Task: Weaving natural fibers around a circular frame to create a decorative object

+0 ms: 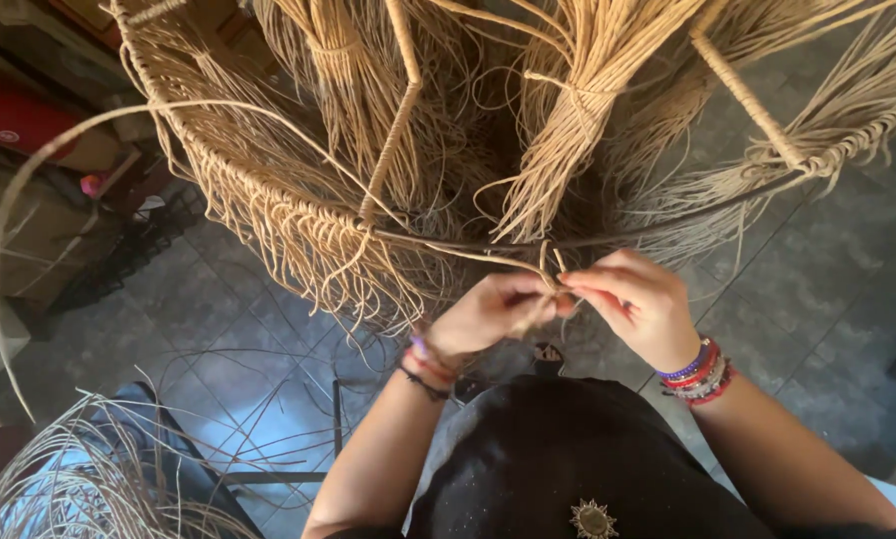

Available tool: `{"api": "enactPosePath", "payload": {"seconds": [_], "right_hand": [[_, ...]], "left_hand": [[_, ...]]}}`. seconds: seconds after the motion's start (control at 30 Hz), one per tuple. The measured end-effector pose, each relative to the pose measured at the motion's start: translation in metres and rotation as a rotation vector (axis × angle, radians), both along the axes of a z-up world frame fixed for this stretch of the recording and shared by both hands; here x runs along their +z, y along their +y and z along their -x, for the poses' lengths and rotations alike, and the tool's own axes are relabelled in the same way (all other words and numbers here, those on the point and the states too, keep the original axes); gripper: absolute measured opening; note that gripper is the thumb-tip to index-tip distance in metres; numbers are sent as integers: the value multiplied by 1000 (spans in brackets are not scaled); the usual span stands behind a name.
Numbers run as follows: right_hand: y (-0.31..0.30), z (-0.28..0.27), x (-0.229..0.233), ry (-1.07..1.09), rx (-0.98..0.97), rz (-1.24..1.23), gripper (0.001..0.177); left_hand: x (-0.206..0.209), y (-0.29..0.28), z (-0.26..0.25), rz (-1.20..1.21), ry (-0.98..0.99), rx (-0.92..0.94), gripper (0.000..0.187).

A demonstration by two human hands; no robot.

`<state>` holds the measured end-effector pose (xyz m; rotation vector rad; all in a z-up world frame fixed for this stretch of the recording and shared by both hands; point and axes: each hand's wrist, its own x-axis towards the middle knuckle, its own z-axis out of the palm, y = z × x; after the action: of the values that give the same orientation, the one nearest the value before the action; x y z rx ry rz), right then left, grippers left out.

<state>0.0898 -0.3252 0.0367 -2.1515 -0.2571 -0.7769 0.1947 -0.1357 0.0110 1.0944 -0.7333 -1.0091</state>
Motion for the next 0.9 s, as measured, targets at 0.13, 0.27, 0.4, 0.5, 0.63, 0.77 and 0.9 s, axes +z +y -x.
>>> {"api": "enactPosePath", "payload": {"seconds": [0.13, 0.27, 0.4, 0.5, 0.63, 0.77, 0.9], "right_hand": [[3, 1, -5, -15, -43, 36, 9], [9, -2, -3, -3, -67, -36, 7], [8, -4, -12, 6, -77, -75, 7], [2, -1, -16, 35, -102, -99, 5], [4, -8, -14, 48, -48, -107, 4], [1, -8, -17, 73, -7, 5, 5], [4, -12, -10, 97, 16, 32, 10]], "left_hand": [[-9, 3, -8, 87, -220, -64, 29], [14, 14, -17, -150, -439, -283, 36], [-24, -17, 0, 74, -194, 22, 36], [-25, 8, -9, -30, -326, -251, 39], [6, 14, -14, -126, -512, -376, 34], [-8, 2, -6, 35, -211, -99, 25], [-49, 21, -16, -437, -663, -411, 42]]}}
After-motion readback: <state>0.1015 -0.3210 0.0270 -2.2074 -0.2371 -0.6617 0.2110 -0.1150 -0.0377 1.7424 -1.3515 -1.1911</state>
